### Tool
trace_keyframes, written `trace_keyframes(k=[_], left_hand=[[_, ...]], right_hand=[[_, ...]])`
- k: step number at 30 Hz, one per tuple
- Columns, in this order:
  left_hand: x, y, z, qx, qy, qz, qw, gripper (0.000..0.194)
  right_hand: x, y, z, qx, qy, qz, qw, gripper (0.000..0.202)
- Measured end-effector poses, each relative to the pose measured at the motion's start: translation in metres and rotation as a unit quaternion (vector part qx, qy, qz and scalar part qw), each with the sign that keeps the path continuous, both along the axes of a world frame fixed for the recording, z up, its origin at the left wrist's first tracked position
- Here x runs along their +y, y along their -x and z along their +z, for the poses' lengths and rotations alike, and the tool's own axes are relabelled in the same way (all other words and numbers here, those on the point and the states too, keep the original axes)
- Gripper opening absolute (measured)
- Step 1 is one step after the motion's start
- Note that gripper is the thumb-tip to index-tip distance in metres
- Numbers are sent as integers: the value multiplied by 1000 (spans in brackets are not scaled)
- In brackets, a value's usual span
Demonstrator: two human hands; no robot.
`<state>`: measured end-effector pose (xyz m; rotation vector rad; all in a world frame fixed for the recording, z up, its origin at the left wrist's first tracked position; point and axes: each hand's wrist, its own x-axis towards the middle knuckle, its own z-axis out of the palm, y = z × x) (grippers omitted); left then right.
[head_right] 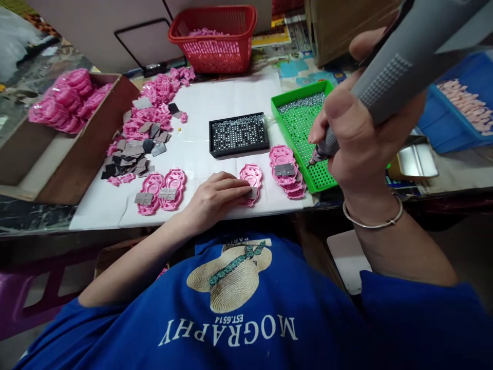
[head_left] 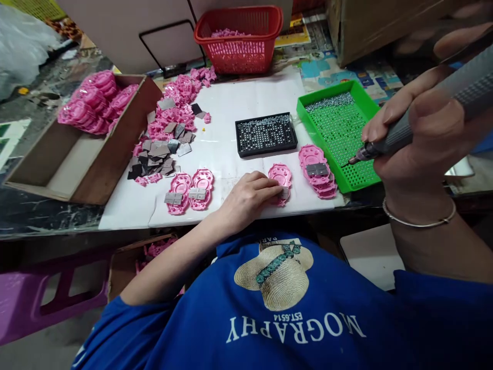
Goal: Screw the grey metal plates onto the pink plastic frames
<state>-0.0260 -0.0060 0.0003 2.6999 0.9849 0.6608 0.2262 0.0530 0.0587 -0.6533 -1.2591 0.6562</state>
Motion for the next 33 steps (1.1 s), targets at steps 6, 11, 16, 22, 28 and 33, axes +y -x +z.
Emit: trace_keyframes(k=[6,11,16,22,28,33], left_hand=[[-4,2,-1,-18,-67,-7,998,25],[-8,-1,-1,0,-117,12,993,22],[-9,-6,-6,-1,-144,23,989,19],[-10,-7,-6,-8,-137,18,990,19],[-10,-7,-7,-15,-139,16,990,20],[-10,-7,-8,-18,-139,15,990,19]], right_hand=[[9,-1,1,-44,-151,-18,987,22],[17,-13,-4,-49,-129,-51,989,30],[21,-21,-12,-37,-67,-87,993,42],[24,-20,-21,-25,-5,-80,996,43],[25,-20,-27,-11,2,-60,998,43],[30,-20,-30,-9,-21,-69,997,43]])
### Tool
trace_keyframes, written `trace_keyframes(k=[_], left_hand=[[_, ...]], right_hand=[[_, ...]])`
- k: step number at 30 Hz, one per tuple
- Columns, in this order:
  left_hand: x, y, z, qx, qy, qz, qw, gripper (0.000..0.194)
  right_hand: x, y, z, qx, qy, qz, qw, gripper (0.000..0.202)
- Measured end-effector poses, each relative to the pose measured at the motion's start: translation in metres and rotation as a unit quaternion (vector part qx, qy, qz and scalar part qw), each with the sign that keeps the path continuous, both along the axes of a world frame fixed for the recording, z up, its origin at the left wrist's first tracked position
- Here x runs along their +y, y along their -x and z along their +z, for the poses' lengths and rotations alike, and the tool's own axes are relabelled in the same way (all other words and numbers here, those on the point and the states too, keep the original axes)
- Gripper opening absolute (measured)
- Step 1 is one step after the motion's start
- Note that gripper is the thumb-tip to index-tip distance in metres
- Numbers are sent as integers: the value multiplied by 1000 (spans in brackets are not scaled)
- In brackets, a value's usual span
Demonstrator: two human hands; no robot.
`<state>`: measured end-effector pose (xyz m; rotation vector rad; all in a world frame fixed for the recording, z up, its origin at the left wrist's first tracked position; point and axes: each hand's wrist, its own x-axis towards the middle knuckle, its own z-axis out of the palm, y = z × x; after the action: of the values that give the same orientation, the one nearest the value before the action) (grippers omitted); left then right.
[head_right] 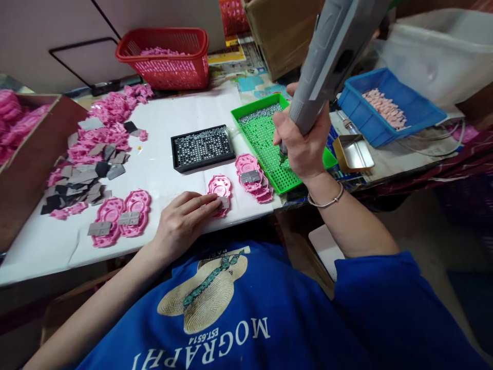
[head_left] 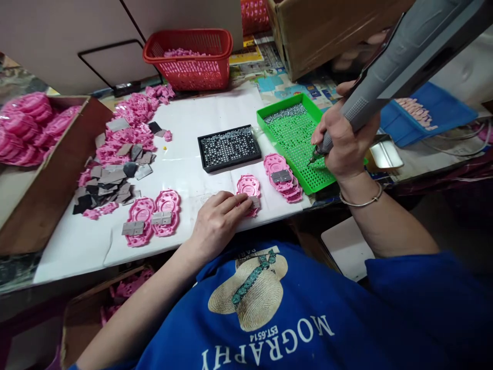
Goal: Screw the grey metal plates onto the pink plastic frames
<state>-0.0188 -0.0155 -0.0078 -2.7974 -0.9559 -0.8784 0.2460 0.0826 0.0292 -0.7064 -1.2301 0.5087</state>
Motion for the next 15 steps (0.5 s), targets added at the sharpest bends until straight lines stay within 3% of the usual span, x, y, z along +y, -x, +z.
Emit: trace_keyframes(k=[7,15], left_hand=[[-1,3,2,-12,-5,9,1000,18],[-6,7,8,3,-14,24,1000,17]], right_hand=[[6,0,-4,8,-22,16,1000,42],[15,-5,-10,-28,-85,-17,996,42]])
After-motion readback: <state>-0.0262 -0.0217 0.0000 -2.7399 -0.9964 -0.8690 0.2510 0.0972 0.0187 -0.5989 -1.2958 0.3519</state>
